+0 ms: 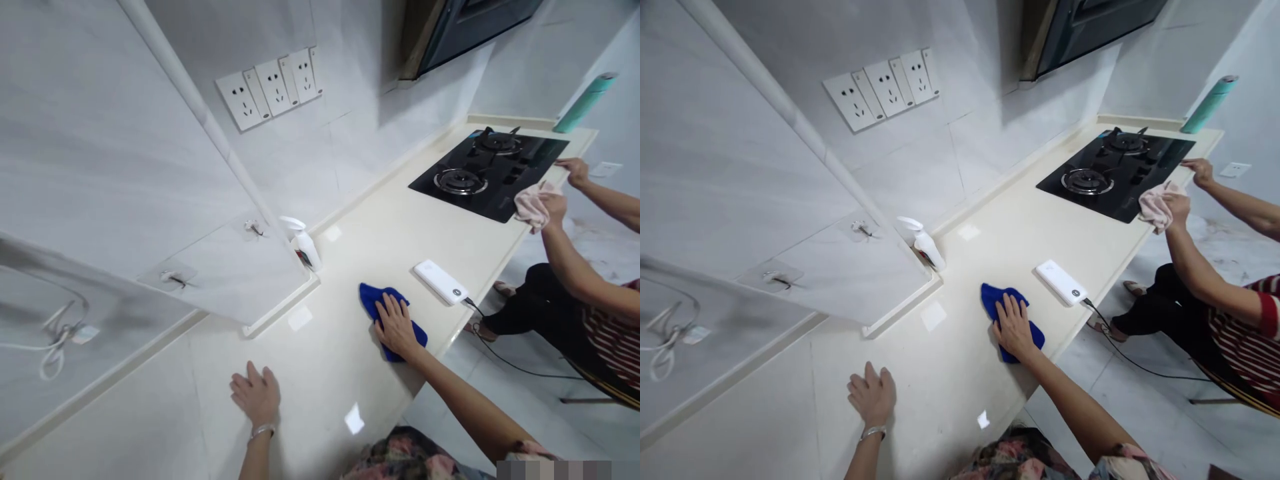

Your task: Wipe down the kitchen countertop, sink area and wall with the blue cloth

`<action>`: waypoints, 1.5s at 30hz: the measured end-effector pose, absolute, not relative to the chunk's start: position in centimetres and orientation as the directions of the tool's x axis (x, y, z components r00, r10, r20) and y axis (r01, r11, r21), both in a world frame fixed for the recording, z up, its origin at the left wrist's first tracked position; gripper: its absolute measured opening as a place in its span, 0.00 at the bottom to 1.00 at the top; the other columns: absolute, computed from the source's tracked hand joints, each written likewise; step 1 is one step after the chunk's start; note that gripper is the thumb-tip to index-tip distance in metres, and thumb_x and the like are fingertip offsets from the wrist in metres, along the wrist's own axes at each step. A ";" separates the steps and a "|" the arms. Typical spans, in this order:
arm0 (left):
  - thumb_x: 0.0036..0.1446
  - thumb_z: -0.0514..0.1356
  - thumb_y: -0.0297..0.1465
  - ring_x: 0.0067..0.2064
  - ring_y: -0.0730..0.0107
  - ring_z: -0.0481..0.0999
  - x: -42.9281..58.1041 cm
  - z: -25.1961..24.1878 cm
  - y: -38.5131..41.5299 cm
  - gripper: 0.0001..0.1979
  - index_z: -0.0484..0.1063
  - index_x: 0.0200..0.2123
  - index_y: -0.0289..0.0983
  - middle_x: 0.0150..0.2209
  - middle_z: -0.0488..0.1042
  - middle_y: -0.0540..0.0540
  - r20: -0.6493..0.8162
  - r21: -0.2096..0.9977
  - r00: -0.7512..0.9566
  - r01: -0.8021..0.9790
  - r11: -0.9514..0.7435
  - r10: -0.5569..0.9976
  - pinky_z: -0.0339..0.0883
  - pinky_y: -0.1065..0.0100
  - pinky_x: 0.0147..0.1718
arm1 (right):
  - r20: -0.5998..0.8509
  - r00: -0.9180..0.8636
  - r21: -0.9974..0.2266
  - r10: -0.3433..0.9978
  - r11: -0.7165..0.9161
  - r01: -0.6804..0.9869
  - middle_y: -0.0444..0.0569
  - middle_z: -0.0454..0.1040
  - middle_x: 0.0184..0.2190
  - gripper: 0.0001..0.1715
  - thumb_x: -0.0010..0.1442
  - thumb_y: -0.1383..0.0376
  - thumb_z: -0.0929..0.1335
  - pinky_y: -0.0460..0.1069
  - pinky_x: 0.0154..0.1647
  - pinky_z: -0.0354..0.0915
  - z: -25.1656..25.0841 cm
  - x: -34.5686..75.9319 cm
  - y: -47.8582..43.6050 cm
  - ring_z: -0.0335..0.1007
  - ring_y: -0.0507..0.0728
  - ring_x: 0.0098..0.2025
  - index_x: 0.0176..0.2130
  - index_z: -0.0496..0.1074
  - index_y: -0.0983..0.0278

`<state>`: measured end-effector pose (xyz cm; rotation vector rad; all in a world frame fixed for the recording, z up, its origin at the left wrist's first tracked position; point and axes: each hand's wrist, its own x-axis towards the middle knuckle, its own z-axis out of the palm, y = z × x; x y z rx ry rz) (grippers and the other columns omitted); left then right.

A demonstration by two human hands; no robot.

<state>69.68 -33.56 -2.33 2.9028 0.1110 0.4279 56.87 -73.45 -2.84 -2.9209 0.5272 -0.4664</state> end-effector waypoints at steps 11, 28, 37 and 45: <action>0.70 0.48 0.43 0.74 0.27 0.51 68.6 -3.3 -33.4 0.34 0.64 0.69 0.25 0.72 0.52 0.18 0.346 0.140 0.937 -0.009 -0.990 0.041 0.55 0.31 0.66 | 0.256 0.765 -0.167 -0.591 -0.806 -0.567 0.77 0.55 0.71 0.38 0.66 0.58 0.60 0.76 0.68 0.46 -2.8 77.1 -84.1 0.51 0.80 0.70 0.67 0.63 0.79; 0.71 0.45 0.46 0.77 0.35 0.45 68.2 -2.7 -32.8 0.36 0.61 0.70 0.26 0.74 0.49 0.20 0.148 0.138 0.981 0.107 -0.985 0.128 0.49 0.34 0.69 | 0.152 0.962 -0.212 -0.228 -0.958 -0.193 0.58 0.57 0.73 0.35 0.69 0.58 0.60 0.72 0.72 0.42 -2.3 90.8 -84.2 0.47 0.75 0.72 0.69 0.64 0.68; 0.70 0.46 0.45 0.75 0.32 0.50 68.6 -2.1 -33.2 0.35 0.65 0.67 0.22 0.71 0.54 0.16 0.200 0.121 0.976 0.067 -0.990 0.090 0.54 0.34 0.68 | 0.090 0.992 -0.288 0.087 -0.951 0.110 0.49 0.61 0.72 0.33 0.68 0.59 0.62 0.68 0.74 0.38 -1.7 90.2 -81.4 0.46 0.71 0.74 0.69 0.67 0.61; 0.70 0.48 0.43 0.75 0.31 0.50 68.5 -2.3 -33.5 0.34 0.66 0.67 0.22 0.71 0.54 0.16 0.272 0.134 0.960 0.039 -0.990 0.074 0.54 0.34 0.68 | 0.102 0.989 -0.300 0.105 -0.945 0.131 0.50 0.63 0.71 0.32 0.67 0.61 0.63 0.66 0.75 0.40 -1.0 83.0 -79.4 0.49 0.70 0.73 0.67 0.70 0.62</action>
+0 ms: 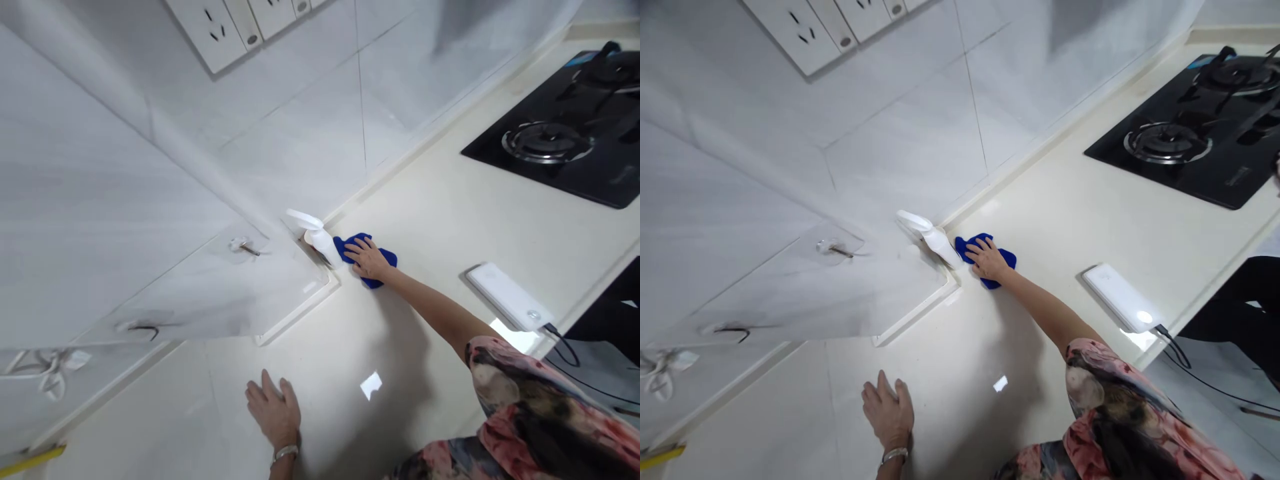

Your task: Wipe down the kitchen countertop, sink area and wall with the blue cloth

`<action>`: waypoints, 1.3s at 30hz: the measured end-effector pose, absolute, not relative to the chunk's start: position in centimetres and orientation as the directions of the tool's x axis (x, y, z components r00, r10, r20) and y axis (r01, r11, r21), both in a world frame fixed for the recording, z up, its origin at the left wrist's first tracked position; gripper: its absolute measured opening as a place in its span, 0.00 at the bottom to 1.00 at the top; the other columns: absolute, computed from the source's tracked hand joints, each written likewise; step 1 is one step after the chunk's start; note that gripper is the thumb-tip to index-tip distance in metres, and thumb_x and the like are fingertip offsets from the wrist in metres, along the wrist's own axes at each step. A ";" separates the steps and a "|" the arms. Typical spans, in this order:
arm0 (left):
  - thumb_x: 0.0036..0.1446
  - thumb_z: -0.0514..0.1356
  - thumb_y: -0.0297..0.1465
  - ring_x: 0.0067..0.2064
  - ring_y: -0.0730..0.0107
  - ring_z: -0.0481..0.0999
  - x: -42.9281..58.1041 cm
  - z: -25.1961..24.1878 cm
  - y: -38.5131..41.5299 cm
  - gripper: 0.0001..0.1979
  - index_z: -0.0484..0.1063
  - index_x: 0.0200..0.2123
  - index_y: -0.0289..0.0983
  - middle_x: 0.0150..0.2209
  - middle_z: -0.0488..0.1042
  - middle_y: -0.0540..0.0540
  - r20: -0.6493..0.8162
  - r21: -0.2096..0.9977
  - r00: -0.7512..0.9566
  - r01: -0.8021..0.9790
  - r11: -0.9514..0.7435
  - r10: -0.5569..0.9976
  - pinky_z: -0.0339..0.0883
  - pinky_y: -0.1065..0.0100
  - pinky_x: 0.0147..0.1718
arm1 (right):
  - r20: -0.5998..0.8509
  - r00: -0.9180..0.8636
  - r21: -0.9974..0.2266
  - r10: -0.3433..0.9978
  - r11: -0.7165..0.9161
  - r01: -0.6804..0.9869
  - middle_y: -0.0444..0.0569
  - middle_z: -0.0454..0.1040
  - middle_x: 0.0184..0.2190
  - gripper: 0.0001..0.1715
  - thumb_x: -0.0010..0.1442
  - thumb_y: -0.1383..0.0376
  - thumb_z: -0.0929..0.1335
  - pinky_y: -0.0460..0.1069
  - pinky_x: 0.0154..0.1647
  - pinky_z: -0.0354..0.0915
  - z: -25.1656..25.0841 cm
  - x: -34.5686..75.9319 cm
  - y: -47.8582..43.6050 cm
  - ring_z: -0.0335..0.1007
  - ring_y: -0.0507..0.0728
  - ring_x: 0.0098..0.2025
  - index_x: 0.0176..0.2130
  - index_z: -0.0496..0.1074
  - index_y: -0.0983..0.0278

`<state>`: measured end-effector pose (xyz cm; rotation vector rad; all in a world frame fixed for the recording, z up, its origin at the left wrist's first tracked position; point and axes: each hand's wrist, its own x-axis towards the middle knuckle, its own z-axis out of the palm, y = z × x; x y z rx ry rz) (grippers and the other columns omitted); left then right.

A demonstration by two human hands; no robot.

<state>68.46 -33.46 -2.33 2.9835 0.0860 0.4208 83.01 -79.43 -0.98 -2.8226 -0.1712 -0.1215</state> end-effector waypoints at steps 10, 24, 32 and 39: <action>0.70 0.48 0.42 0.75 0.31 0.49 68.5 -2.3 -34.5 0.33 0.64 0.68 0.24 0.72 0.52 0.16 0.288 0.222 0.949 0.066 -0.973 0.130 0.50 0.32 0.68 | 0.110 0.992 -0.270 -0.060 -0.962 -0.028 0.56 0.59 0.73 0.34 0.67 0.60 0.63 0.69 0.76 0.38 -0.6 68.9 -70.4 0.48 0.75 0.74 0.69 0.67 0.67; 0.67 0.52 0.42 0.78 0.39 0.39 68.0 -1.6 -31.1 0.35 0.61 0.71 0.30 0.77 0.43 0.26 -0.051 0.367 0.998 -0.007 -0.930 -0.028 0.40 0.41 0.73 | 0.174 0.983 -0.317 0.056 -0.942 0.109 0.51 0.59 0.74 0.34 0.67 0.58 0.65 0.68 0.77 0.42 -1.7 55.8 -59.6 0.47 0.71 0.76 0.69 0.67 0.62; 0.67 0.46 0.43 0.74 0.36 0.52 66.5 0.1 -19.4 0.35 0.64 0.68 0.26 0.71 0.58 0.24 -0.034 0.269 0.988 0.157 -0.950 0.154 0.49 0.40 0.70 | 0.246 0.968 -0.258 -0.054 -0.966 0.012 0.51 0.63 0.72 0.31 0.66 0.62 0.64 0.65 0.76 0.46 -2.8 52.6 -64.9 0.52 0.68 0.74 0.65 0.72 0.61; 0.69 0.42 0.45 0.75 0.29 0.47 64.5 0.1 -17.1 0.37 0.59 0.71 0.26 0.73 0.54 0.25 0.116 0.259 0.912 0.355 -0.898 0.394 0.47 0.34 0.69 | 0.214 0.927 -0.068 -0.307 -0.952 -0.299 0.61 0.62 0.70 0.34 0.66 0.60 0.62 0.66 0.68 0.54 -2.1 57.5 -70.4 0.56 0.73 0.69 0.67 0.69 0.67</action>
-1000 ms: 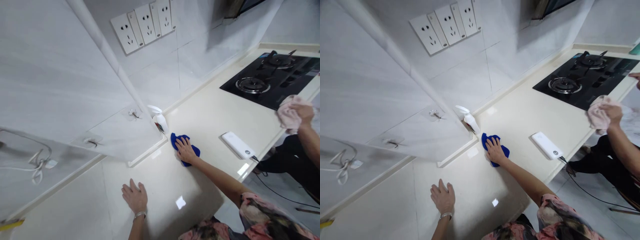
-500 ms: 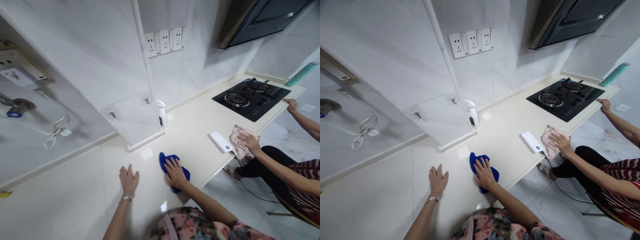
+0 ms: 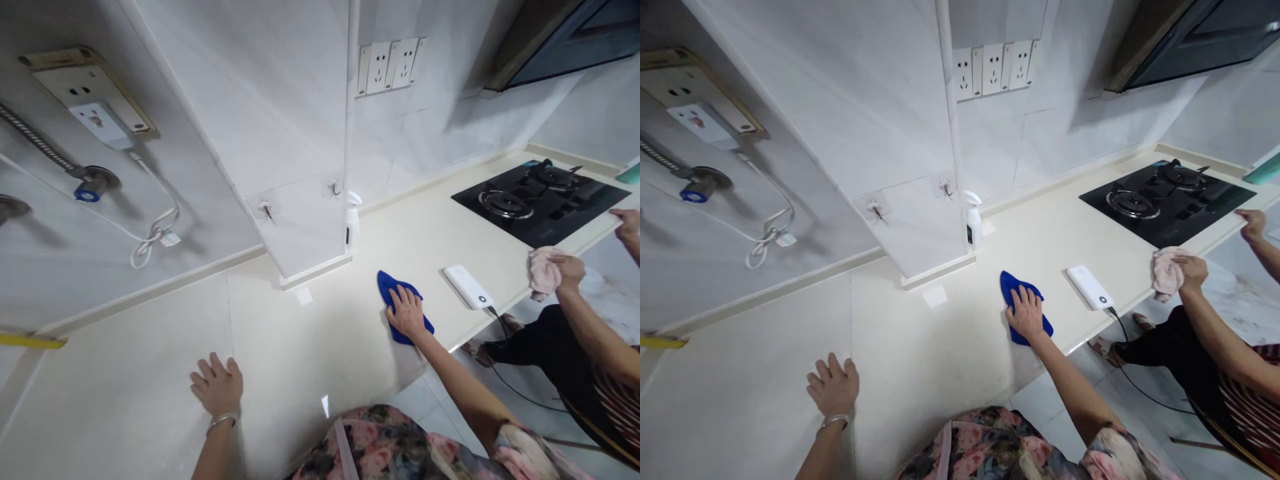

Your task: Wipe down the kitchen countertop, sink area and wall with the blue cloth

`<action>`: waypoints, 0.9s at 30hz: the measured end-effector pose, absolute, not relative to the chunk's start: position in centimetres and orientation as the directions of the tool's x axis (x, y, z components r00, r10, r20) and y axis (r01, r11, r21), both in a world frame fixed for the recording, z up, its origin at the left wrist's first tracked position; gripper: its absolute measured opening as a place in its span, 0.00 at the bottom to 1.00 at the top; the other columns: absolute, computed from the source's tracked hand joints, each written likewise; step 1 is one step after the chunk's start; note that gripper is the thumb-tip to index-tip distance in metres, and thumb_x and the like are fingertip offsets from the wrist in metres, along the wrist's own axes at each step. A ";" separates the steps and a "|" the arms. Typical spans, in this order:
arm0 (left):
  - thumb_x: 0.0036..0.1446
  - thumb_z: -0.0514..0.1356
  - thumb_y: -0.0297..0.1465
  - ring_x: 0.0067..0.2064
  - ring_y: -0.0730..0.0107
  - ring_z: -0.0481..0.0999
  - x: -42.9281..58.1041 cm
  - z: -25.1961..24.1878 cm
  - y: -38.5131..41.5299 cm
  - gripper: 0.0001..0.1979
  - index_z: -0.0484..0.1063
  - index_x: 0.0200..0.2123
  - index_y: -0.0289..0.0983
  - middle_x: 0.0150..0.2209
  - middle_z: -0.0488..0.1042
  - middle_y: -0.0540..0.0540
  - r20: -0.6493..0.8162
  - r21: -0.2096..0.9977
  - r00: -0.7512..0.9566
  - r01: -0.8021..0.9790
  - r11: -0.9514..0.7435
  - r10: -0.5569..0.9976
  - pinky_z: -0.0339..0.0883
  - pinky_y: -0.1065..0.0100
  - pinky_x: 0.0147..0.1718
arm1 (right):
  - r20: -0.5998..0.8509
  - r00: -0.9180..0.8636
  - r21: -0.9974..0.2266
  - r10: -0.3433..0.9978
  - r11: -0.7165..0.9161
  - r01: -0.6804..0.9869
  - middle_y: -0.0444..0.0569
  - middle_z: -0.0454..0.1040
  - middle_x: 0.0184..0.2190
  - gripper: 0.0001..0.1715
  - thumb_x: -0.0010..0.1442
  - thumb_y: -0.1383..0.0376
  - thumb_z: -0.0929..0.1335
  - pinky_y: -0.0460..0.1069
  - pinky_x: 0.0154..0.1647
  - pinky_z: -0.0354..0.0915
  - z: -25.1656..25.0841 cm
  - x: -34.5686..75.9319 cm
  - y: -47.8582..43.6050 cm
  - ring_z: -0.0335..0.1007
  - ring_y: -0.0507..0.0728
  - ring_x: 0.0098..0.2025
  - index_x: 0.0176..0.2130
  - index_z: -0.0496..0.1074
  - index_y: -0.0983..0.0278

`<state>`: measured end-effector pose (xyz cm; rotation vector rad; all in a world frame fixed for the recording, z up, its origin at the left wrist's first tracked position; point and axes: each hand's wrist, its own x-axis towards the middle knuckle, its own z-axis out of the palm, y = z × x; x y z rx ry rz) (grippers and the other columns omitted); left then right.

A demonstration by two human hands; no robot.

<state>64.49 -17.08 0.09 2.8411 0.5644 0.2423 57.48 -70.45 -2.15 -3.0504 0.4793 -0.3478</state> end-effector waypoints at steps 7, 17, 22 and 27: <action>0.67 0.48 0.41 0.74 0.26 0.48 64.0 -1.7 -17.6 0.35 0.60 0.71 0.26 0.72 0.55 0.24 0.317 0.218 0.899 0.242 -0.945 0.303 0.51 0.29 0.66 | 0.015 0.921 0.045 -0.390 -0.919 -0.391 0.68 0.55 0.73 0.40 0.65 0.58 0.61 0.68 0.61 0.56 -0.2 67.3 -68.4 0.55 0.78 0.66 0.71 0.61 0.73; 0.68 0.50 0.41 0.74 0.26 0.48 63.8 -2.7 -17.0 0.35 0.62 0.70 0.24 0.72 0.55 0.22 0.352 0.221 0.892 0.217 -0.951 0.285 0.51 0.29 0.67 | -0.005 0.906 0.014 -0.423 -0.906 -0.423 0.85 0.53 0.69 0.45 0.64 0.60 0.61 0.72 0.57 0.56 0.6 74.6 -58.3 0.55 0.85 0.65 0.68 0.58 0.92; 0.68 0.49 0.41 0.75 0.27 0.45 63.9 -2.5 -17.4 0.35 0.61 0.70 0.24 0.73 0.54 0.22 0.317 0.237 0.890 0.261 -0.936 0.329 0.48 0.31 0.68 | -0.019 0.974 -0.045 -0.226 -0.973 -0.227 0.78 0.55 0.71 0.47 0.64 0.57 0.63 0.72 0.64 0.53 0.7 72.5 -51.2 0.51 0.84 0.68 0.70 0.57 0.87; 0.69 0.46 0.42 0.75 0.29 0.46 63.9 -1.7 -17.6 0.35 0.61 0.70 0.23 0.73 0.54 0.22 0.254 0.237 0.898 0.303 -0.923 0.360 0.47 0.33 0.69 | -0.023 0.983 -0.239 0.183 -0.956 0.173 0.65 0.52 0.75 0.45 0.64 0.56 0.64 0.72 0.72 0.44 1.3 69.4 -44.8 0.46 0.79 0.73 0.72 0.58 0.76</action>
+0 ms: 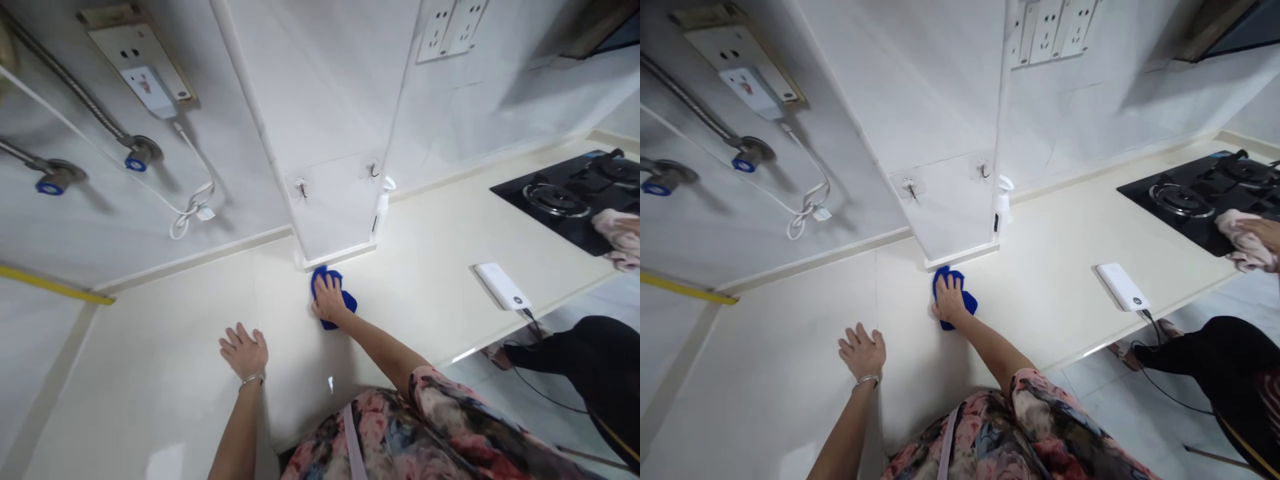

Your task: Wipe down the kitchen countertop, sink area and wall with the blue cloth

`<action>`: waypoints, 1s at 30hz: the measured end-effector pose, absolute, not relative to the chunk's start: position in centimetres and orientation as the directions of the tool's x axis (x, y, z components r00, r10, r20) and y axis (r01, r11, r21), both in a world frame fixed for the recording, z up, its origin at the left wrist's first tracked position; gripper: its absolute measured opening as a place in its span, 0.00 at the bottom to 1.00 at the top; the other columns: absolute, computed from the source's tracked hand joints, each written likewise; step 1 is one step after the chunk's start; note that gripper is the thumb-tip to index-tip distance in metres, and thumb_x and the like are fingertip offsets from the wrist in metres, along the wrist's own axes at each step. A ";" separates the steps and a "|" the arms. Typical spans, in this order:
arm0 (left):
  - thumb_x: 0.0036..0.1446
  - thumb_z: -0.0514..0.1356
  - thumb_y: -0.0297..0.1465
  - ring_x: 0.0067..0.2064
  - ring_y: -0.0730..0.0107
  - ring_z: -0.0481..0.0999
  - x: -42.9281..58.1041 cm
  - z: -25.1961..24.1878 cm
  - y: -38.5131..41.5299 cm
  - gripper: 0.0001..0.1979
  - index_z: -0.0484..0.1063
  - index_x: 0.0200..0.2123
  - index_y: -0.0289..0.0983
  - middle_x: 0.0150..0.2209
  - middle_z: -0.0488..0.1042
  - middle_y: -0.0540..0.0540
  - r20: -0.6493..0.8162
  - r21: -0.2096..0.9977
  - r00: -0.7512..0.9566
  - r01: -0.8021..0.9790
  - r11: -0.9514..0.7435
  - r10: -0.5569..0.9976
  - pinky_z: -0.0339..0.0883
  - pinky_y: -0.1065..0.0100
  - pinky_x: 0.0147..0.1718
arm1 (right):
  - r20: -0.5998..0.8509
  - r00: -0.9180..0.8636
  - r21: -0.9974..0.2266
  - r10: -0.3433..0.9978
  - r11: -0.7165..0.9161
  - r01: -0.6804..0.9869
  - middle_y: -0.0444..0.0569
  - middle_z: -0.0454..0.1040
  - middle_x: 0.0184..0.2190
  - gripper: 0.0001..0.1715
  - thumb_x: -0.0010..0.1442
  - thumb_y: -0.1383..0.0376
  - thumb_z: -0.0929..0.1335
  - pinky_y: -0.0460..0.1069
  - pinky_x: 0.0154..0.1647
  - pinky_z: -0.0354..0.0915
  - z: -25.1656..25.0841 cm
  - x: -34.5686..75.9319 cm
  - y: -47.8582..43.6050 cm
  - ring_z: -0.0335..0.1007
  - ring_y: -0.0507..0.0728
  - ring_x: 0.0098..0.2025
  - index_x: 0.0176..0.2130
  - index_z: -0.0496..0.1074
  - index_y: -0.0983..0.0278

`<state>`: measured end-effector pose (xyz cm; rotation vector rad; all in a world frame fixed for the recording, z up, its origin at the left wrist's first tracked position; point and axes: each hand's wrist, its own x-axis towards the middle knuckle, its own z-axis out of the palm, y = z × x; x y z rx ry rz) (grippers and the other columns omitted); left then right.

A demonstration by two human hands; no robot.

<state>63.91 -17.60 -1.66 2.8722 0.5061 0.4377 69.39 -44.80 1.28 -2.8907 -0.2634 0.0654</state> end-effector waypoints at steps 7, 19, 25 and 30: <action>0.63 0.49 0.41 0.72 0.25 0.52 64.3 -0.6 -17.8 0.36 0.61 0.70 0.27 0.70 0.58 0.21 0.262 0.220 0.904 0.285 -0.933 0.338 0.55 0.28 0.62 | 0.050 0.853 -0.400 0.520 -0.772 0.494 0.54 0.54 0.75 0.41 0.65 0.56 0.65 0.69 0.77 0.37 -0.1 59.9 -45.3 0.42 0.72 0.76 0.72 0.61 0.68; 0.63 0.49 0.40 0.72 0.24 0.51 64.6 -1.0 -17.8 0.37 0.59 0.70 0.28 0.71 0.56 0.22 0.223 0.246 0.920 0.266 -0.932 0.322 0.53 0.26 0.62 | 0.081 0.995 -0.330 -0.066 -0.943 -0.036 0.53 0.58 0.74 0.37 0.63 0.61 0.65 0.66 0.77 0.40 -1.7 49.7 -63.6 0.46 0.67 0.76 0.69 0.67 0.63; 0.61 0.52 0.41 0.72 0.22 0.51 64.3 -1.6 -18.0 0.38 0.59 0.71 0.28 0.70 0.58 0.21 0.319 0.285 0.892 0.233 -0.930 0.321 0.53 0.25 0.61 | 0.136 0.857 -0.106 -0.497 -0.867 -0.486 0.59 0.62 0.71 0.35 0.65 0.60 0.61 0.65 0.69 0.53 -2.0 50.3 -71.4 0.53 0.71 0.71 0.68 0.68 0.67; 0.64 0.51 0.42 0.73 0.24 0.49 64.1 -1.4 -18.1 0.37 0.60 0.71 0.26 0.71 0.57 0.22 0.308 0.284 0.890 0.251 -0.926 0.336 0.50 0.27 0.65 | 0.174 0.760 -0.015 -0.626 -0.774 -0.633 0.71 0.61 0.69 0.37 0.64 0.60 0.61 0.68 0.54 0.61 -1.8 56.3 -70.2 0.61 0.77 0.60 0.66 0.67 0.75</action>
